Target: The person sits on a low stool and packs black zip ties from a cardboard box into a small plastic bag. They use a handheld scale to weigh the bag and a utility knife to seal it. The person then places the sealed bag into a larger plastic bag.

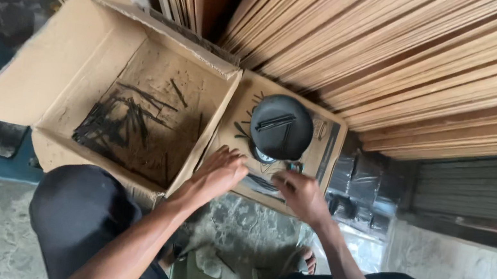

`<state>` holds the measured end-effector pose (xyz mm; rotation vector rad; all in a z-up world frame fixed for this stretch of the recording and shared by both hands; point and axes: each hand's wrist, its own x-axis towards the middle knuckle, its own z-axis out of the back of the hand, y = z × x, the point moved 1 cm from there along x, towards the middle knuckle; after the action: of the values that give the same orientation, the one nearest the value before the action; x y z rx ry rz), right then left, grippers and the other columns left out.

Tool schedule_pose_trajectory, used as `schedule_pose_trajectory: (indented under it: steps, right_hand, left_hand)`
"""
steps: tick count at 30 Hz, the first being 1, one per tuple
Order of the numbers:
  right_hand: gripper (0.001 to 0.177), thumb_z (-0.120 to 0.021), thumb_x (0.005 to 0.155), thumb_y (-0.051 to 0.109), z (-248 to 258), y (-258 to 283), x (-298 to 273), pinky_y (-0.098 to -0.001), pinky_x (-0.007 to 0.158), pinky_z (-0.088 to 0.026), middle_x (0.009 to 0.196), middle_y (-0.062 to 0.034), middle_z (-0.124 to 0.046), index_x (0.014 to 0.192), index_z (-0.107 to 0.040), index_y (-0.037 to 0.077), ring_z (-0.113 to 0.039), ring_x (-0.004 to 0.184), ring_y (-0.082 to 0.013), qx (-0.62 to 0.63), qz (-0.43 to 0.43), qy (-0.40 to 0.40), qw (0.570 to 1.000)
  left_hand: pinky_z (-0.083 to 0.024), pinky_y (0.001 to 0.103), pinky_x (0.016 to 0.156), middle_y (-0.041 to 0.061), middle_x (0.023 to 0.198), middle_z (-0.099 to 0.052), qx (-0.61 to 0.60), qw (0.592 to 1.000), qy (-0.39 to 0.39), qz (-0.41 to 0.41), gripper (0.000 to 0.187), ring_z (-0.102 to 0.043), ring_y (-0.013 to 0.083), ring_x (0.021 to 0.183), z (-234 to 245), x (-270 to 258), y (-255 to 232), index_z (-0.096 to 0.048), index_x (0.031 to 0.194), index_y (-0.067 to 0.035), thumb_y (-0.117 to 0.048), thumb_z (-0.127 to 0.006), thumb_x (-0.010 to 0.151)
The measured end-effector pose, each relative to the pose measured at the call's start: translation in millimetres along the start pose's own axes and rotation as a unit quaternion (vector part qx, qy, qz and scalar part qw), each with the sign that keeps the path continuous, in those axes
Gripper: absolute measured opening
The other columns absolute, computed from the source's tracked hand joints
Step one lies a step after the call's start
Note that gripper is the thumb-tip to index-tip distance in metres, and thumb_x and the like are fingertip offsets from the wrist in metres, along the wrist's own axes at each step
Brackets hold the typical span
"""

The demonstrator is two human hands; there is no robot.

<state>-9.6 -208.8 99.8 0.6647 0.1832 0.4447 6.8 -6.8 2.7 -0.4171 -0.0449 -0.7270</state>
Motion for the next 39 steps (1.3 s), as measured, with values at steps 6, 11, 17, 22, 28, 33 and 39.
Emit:
schedule_pose_trajectory:
  steps: [6, 11, 17, 22, 28, 33, 39]
  right_hand:
    - [0.023, -0.062, 0.081, 0.009, -42, -106, 77, -0.0381, 0.064, -0.055, 0.09, -0.0077, -0.065, 0.104, -0.065, 0.015, -0.064, 0.082, -0.0285, -0.135, -0.004, -0.059, 0.989]
    - [0.017, -0.06, 0.081, 0.015, -71, -155, 117, -0.04, 0.07, -0.056, 0.097, -0.0012, -0.062, 0.096, -0.065, 0.018, -0.059, 0.095, -0.0258, -0.205, -0.015, -0.048, 0.978]
    - [0.016, -0.058, 0.078, 0.019, -80, -173, 123, -0.0319, 0.067, -0.055, 0.095, 0.0025, -0.057, 0.094, -0.062, 0.02, -0.059, 0.092, -0.0199, -0.307, 0.067, -0.038, 0.949]
    - [0.016, -0.057, 0.076, 0.019, -81, -173, 130, -0.0298, 0.067, -0.054, 0.093, 0.0026, -0.054, 0.092, -0.06, 0.021, -0.056, 0.096, -0.0207, -0.358, 0.137, -0.047, 0.922]
    - [0.019, -0.055, 0.076, 0.016, -86, -162, 131, -0.0292, 0.066, -0.048, 0.094, 0.0005, -0.054, 0.093, -0.061, 0.021, -0.051, 0.099, -0.0212, -0.464, 0.195, -0.021, 0.864]
    - [0.02, -0.057, 0.074, 0.014, -109, -180, 131, -0.0363, 0.065, -0.045, 0.086, -0.0064, -0.057, 0.093, -0.061, 0.015, -0.053, 0.088, -0.0269, -0.459, 0.203, -0.007, 0.865]
    - [0.029, -0.062, 0.076, 0.024, -63, -109, 129, -0.0474, 0.078, -0.051, 0.091, -0.0159, -0.066, 0.101, -0.064, 0.01, -0.062, 0.091, -0.0364, -0.114, -0.294, -0.041, 0.948]
  left_hand:
    - [-0.041, 0.037, 0.065, 0.007, 0.084, -0.06, 0.015, 0.999, 0.037, -0.013, 0.008, -0.052, 0.0248, 0.076, 30, 2, -13, -0.062, 0.07, -0.013, -0.014, -0.056, 0.075]
    - [-0.033, 0.039, 0.087, 0.006, 0.107, -0.058, 0.02, 0.985, 0.169, 0.042, 0.017, -0.049, 0.0238, 0.103, 28, 17, -15, -0.062, 0.089, -0.017, -0.019, -0.045, 0.087]
    - [-0.034, 0.042, 0.095, 0.008, 0.11, -0.059, 0.012, 0.98, 0.198, 0.03, 0.02, -0.05, 0.0252, 0.11, 36, 20, -13, -0.062, 0.095, -0.015, -0.017, -0.042, 0.091]
    - [-0.041, 0.038, 0.065, 0.006, 0.078, -0.059, 0.019, 0.997, 0.069, 0.002, 0.012, -0.053, 0.0243, 0.075, 29, 19, -13, -0.059, 0.069, -0.014, -0.014, -0.054, 0.08]
    - [-0.04, 0.038, 0.063, 0.007, 0.077, -0.059, 0.008, 1.0, 0.027, -0.005, 0.008, -0.051, 0.0251, 0.073, 15, 18, -13, -0.059, 0.069, -0.014, -0.015, -0.055, 0.076]
    - [-0.026, 0.041, 0.104, 0.007, 0.123, -0.055, -0.028, 0.98, 0.187, 0.068, 0.027, -0.045, 0.0249, 0.12, -9, 14, -11, -0.06, 0.106, -0.013, -0.019, -0.038, 0.092]
    - [-0.035, 0.031, 0.088, 0.004, 0.094, -0.064, 0.038, 0.996, 0.075, 0.014, 0.02, -0.052, 0.0198, 0.09, 27, 9, -13, -0.064, 0.086, -0.015, -0.013, -0.044, 0.086]
